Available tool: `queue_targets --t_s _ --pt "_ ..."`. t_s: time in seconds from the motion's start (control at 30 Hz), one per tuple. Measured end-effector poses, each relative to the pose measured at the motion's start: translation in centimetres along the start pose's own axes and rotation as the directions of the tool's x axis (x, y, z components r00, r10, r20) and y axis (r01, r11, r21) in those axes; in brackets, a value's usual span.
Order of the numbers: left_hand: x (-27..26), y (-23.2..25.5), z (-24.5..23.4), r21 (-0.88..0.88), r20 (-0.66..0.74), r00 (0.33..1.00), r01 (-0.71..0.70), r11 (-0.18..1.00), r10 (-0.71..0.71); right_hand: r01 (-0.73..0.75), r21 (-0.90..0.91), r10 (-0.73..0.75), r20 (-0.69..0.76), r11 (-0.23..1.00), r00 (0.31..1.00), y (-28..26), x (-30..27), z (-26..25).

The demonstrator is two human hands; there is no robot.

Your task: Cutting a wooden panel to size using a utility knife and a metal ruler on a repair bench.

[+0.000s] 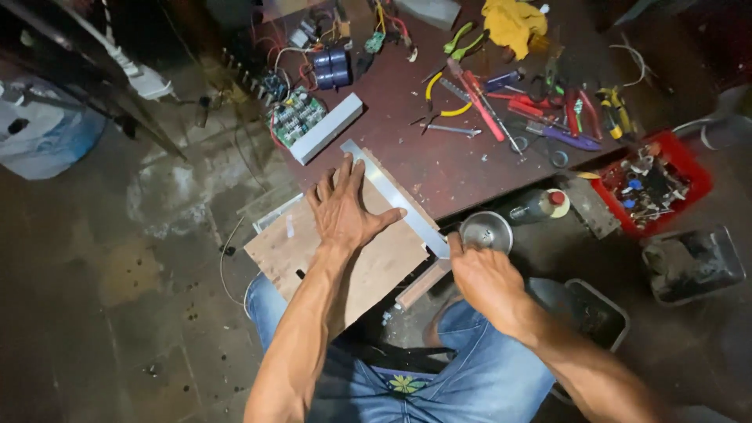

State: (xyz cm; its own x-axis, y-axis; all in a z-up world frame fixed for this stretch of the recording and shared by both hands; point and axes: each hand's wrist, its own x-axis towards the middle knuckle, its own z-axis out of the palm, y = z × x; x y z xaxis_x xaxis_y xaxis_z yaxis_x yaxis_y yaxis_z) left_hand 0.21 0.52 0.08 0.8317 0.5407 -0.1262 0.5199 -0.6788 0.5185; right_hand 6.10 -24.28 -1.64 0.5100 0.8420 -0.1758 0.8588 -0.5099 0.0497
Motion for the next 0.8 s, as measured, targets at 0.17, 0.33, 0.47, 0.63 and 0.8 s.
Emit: queue_targets --t_s 0.17,0.33,0.47,0.63,0.8 --pt "0.3 -1.4 1.6 0.148 -0.065 0.991 -0.103 0.984 0.114 -0.131 0.189 0.061 0.337 0.973 0.940 3.2 -4.1 7.0" --pt "-0.1 0.3 0.2 0.096 0.015 1.000 -0.021 0.995 0.020 -0.342 0.401 0.399 -0.066 0.850 0.915 2.2 -0.6 -1.0" --pt "-0.4 0.5 0.0 0.113 0.038 0.999 0.007 0.994 -0.012 -0.259 0.422 0.405 -0.305 0.869 0.862 3.8 6.0 0.0" --pt "-0.6 1.4 -0.8 0.109 0.041 0.999 0.026 0.994 -0.031 -0.208 0.304 0.336 -0.471 0.930 0.815 2.2 8.6 0.5" --pt "-0.8 1.4 -1.0 0.093 0.032 0.998 0.050 0.994 -0.053 -0.410 0.580 0.518 -0.023 0.704 0.855 -2.6 7.4 3.5"
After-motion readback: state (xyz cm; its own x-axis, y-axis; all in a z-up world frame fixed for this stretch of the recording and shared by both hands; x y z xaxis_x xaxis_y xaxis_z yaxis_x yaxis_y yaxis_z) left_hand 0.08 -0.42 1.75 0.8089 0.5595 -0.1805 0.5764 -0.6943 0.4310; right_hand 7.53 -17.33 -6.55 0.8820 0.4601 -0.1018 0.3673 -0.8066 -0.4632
